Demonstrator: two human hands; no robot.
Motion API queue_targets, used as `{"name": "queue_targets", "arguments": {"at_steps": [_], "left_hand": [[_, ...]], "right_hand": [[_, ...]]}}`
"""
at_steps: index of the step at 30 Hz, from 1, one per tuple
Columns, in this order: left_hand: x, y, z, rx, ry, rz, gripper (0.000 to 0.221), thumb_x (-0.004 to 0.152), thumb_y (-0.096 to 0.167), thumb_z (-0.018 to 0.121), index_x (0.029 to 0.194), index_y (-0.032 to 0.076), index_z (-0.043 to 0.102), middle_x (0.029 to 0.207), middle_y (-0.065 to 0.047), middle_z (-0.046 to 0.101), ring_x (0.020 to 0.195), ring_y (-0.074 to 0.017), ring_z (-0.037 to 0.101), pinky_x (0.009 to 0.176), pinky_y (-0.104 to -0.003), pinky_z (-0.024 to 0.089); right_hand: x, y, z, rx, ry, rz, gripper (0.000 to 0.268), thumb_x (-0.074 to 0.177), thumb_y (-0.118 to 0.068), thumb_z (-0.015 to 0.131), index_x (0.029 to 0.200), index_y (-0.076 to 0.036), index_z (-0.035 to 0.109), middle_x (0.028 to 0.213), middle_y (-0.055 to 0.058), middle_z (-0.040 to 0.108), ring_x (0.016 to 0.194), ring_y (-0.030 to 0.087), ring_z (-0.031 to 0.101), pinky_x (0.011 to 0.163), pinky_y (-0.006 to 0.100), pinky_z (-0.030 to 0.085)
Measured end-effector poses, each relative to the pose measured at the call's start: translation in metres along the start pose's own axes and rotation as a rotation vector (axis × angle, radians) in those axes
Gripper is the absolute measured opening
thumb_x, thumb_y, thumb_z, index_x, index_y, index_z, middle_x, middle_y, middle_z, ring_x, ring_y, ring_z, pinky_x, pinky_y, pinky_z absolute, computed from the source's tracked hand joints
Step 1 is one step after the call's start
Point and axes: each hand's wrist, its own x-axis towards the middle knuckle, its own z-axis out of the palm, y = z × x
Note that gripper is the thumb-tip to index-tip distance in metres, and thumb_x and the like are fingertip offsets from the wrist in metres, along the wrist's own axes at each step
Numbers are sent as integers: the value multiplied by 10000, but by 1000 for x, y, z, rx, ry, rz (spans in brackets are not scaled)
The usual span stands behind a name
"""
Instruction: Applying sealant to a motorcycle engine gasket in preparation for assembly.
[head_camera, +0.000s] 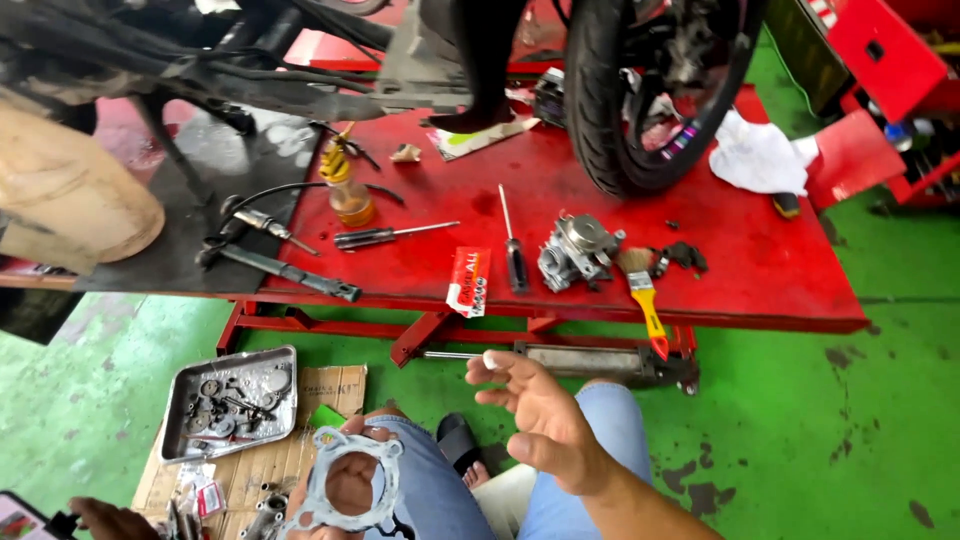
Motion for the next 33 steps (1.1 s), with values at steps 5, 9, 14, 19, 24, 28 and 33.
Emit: {"name": "queue_targets", "arguments": {"at_steps": [5,9,14,19,24,28,33], "left_hand": [[9,-15,-10,67,-269,93,899,948,543,526,1557,-102,384,1500,-325,541,1418,-414,520,1230,-512,349],[20,-29,-12,91,-455,252,948,919,509,690,1567,-92,348,1498,-292,534,1415,-385,528,1227,-504,384],[19,-40,-28,159,-471,486,1034,889,471,853,1576,-81,312,1496,-259,528,1412,-357,536,1223,-497,419],[13,-25,-10,272,-569,605,982,936,453,846,1579,-69,317,1502,-238,522,1458,-369,506,1265,-530,445],[-8,-16,3,334,-475,557,1032,872,417,874,1570,-92,308,1483,-253,526,1431,-373,521,1264,-500,432],[-15,-12,-2,369,-462,559,1024,861,400,878,1581,-63,315,1497,-253,525,1437,-372,523,1238,-504,459],[-19,-8,-4,389,-437,575,988,858,367,873,1575,-46,334,1495,-252,530,1460,-358,509,1271,-516,426]], "right_hand": [[-21,-11,8,128,-20,5,778,993,-517,722,1511,-38,394,1492,214,482,1371,317,501,1096,417,439],[-31,-14,13,224,-46,-11,741,996,-423,748,1492,3,401,1498,217,473,1383,323,501,1108,396,436],[-37,-28,22,237,-90,30,682,959,-317,743,1464,26,438,1524,241,450,1395,341,501,1130,421,469],[-35,-29,23,130,-169,29,609,959,-287,711,1485,-88,477,1579,225,375,1469,377,434,1164,436,432],[-29,-32,37,-10,-246,9,581,974,-331,680,1449,-53,496,1686,258,206,1632,389,155,1342,542,148],[-30,-34,45,-62,-288,35,557,993,-352,647,1447,-64,502,1711,260,157,1647,410,104,1345,581,91],[-31,-29,45,-134,-288,92,561,943,-372,677,1404,-83,541,1733,235,147,1641,402,146,1278,495,173]]}}
